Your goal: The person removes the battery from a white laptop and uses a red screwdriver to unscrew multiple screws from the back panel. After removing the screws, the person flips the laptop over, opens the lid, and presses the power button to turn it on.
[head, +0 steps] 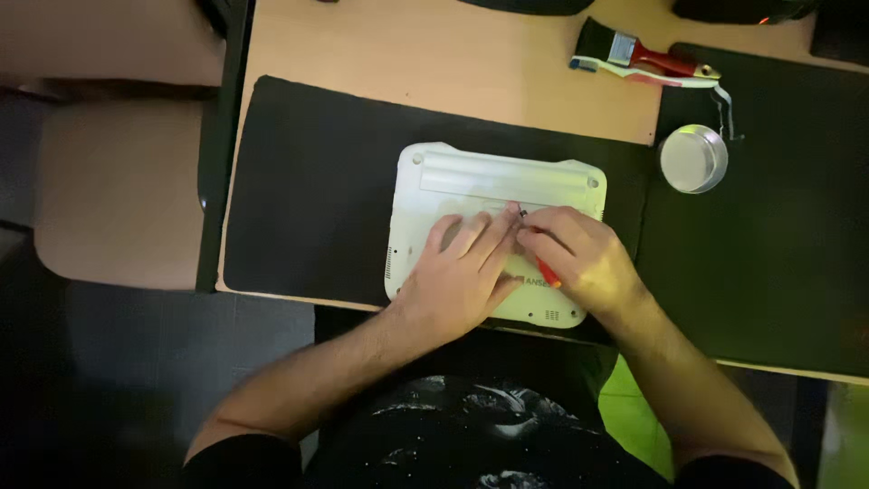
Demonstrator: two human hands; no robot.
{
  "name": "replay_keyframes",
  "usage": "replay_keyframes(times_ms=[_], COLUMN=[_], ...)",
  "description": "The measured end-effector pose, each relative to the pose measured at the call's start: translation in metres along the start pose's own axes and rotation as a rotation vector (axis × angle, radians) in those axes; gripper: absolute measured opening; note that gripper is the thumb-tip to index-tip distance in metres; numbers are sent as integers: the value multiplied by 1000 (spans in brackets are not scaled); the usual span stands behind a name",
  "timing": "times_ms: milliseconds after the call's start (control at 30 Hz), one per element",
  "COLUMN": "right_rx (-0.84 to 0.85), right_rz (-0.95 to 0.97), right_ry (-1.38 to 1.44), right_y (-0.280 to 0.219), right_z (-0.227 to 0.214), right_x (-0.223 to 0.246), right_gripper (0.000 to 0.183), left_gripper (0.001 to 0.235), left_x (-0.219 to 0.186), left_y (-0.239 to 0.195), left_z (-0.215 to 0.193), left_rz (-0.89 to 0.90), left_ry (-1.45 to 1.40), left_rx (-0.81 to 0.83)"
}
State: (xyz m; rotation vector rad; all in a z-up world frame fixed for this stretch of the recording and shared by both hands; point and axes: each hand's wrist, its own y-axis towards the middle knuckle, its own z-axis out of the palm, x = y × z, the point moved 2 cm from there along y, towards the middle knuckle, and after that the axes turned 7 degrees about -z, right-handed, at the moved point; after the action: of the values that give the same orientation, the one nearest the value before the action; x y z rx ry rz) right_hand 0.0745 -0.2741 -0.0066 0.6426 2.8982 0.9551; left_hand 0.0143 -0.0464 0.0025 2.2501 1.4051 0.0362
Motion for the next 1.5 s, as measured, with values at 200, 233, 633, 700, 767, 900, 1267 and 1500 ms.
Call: replay_keyframes(times_ms=[200,233,633,700,767,900,1267,1500], right_rx=[47,48,-66,-49,-51,-93,-385,-45], right_rz=[-57,-57,-43,-7,8,36,420,909], right_ry=[3,6,-6,-2,16,72,303,252], right_y=[-19,-13,8,4,4,16,-32,-79], right_z=[16,13,-9,-7,-7,-10,-28,-62], right_x=[-4,0,10,10,11,15,-7,-33], right_gripper=[92,92,21,19,16,13,7,71], left_gripper=[68,68,44,31,25,19,16,27], left_x=[-1,-2,32,55,65,82,109,192], left_y=[0,-1,12,33,56,74,96,92], left_z=[-1,-3,26,25,11,22,5,-61], left_rz=[7,5,37,102,122,164,23,-594], left_ry=[-4,-4,-138,12,56,104,-57,-570], left_rx=[-31,-29,-161,-323,-328,-135,-166,361])
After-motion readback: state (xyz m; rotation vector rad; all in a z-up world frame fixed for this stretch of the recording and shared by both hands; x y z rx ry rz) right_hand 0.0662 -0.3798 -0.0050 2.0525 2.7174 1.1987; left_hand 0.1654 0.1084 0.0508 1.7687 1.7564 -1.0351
